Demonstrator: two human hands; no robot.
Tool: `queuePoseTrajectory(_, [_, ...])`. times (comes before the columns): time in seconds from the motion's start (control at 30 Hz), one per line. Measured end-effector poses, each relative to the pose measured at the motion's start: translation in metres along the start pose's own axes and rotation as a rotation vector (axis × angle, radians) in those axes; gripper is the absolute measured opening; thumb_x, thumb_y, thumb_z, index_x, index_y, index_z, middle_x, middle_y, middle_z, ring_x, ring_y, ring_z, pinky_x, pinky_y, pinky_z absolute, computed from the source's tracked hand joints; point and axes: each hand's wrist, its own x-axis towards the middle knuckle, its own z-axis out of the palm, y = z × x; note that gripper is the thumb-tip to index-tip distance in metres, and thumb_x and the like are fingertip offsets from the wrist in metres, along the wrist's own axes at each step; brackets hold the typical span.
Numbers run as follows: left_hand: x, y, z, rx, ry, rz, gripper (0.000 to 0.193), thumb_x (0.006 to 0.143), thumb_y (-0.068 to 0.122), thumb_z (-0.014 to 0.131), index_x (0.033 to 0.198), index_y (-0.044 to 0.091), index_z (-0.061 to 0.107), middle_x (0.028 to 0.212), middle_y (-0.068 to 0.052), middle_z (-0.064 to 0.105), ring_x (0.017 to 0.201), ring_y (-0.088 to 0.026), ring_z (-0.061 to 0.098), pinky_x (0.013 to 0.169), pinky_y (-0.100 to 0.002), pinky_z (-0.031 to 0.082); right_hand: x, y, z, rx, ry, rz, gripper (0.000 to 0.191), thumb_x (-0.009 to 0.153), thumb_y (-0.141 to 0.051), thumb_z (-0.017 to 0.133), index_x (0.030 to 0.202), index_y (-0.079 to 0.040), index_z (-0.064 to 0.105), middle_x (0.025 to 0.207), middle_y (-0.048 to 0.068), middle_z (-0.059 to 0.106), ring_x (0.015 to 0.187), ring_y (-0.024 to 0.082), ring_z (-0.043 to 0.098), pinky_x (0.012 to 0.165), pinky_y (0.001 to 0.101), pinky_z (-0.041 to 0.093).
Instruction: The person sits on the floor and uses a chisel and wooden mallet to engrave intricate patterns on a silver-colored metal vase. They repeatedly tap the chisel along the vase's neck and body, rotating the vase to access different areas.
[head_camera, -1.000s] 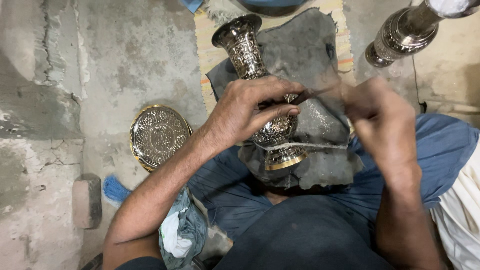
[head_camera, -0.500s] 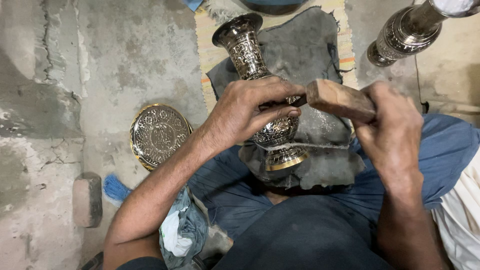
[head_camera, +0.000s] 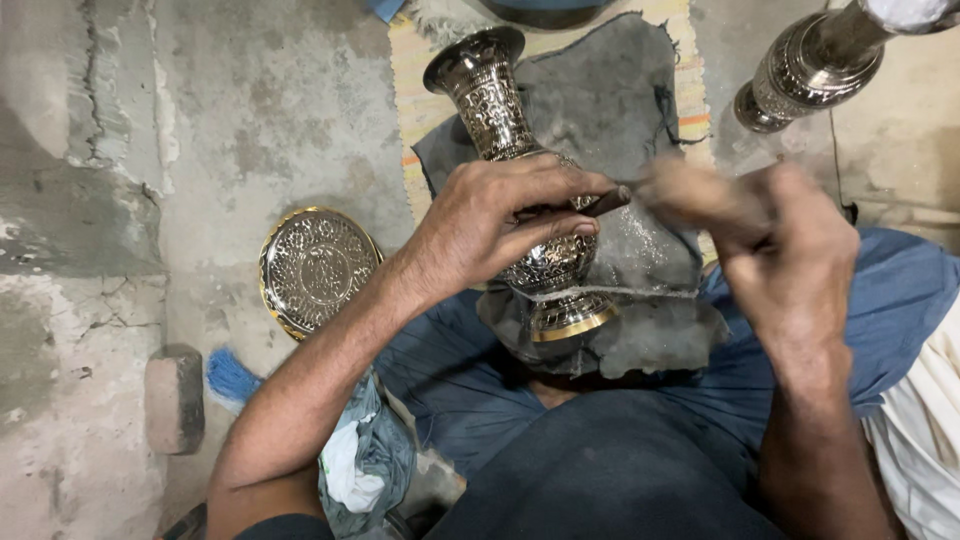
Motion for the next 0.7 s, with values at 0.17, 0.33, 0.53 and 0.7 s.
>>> queuePoseTrajectory(0.17, [0.002, -0.001, 0.001, 0.026, -0.007, -0.01, 0.036, 0.094, 0.03, 0.076, 0.126, 0.015, 0.072, 0.105, 0.0, 0.076, 0.089, -0.012, 0.077, 0.079, -0.029, 0.066, 0.006, -0.003, 0.0, -0.097, -0.098, 0.048, 0.022, 0.094, -0.002, 0.08, 0.106, -0.001, 0.063, 0.091, 0.016, 0.069, 0.084, 0.033, 0.069, 0.079, 0.0412, 0.054])
queuePoseTrajectory(0.33, [0.0, -0.003, 0.0, 0.004, -0.02, -0.027, 0.037, 0.093, 0.029, 0.076, 0.127, 0.014, 0.071, 0.103, -0.001, 0.076, 0.09, -0.012, 0.078, 0.078, -0.029, 0.066, 0.013, -0.015, -0.005, -0.031, -0.065, 0.101, 0.03, 0.088, -0.006, 0.082, 0.104, 0.002, 0.058, 0.088, 0.019, 0.068, 0.077, 0.032, 0.069, 0.068, 0.0419, 0.054])
queuePoseTrajectory(0.53, [-0.001, -0.005, 0.002, -0.018, 0.023, -0.016, 0.032, 0.096, 0.027, 0.076, 0.124, 0.013, 0.071, 0.114, -0.004, 0.078, 0.101, -0.017, 0.079, 0.088, -0.031, 0.067, 0.003, -0.008, 0.0, 0.052, 0.03, 0.054, 0.019, 0.104, -0.005, 0.077, 0.11, 0.002, 0.06, 0.096, 0.017, 0.07, 0.086, 0.028, 0.072, 0.072, 0.0346, 0.057])
queuePoseTrajectory(0.7, [-0.001, -0.005, 0.002, -0.002, -0.027, 0.037, 0.033, 0.094, 0.028, 0.076, 0.123, 0.012, 0.07, 0.114, -0.005, 0.078, 0.099, -0.016, 0.079, 0.086, -0.032, 0.068, -0.005, 0.007, 0.008, 0.103, 0.013, 0.002, 0.02, 0.106, -0.005, 0.079, 0.11, 0.003, 0.061, 0.095, 0.016, 0.07, 0.084, 0.027, 0.073, 0.071, 0.0335, 0.056])
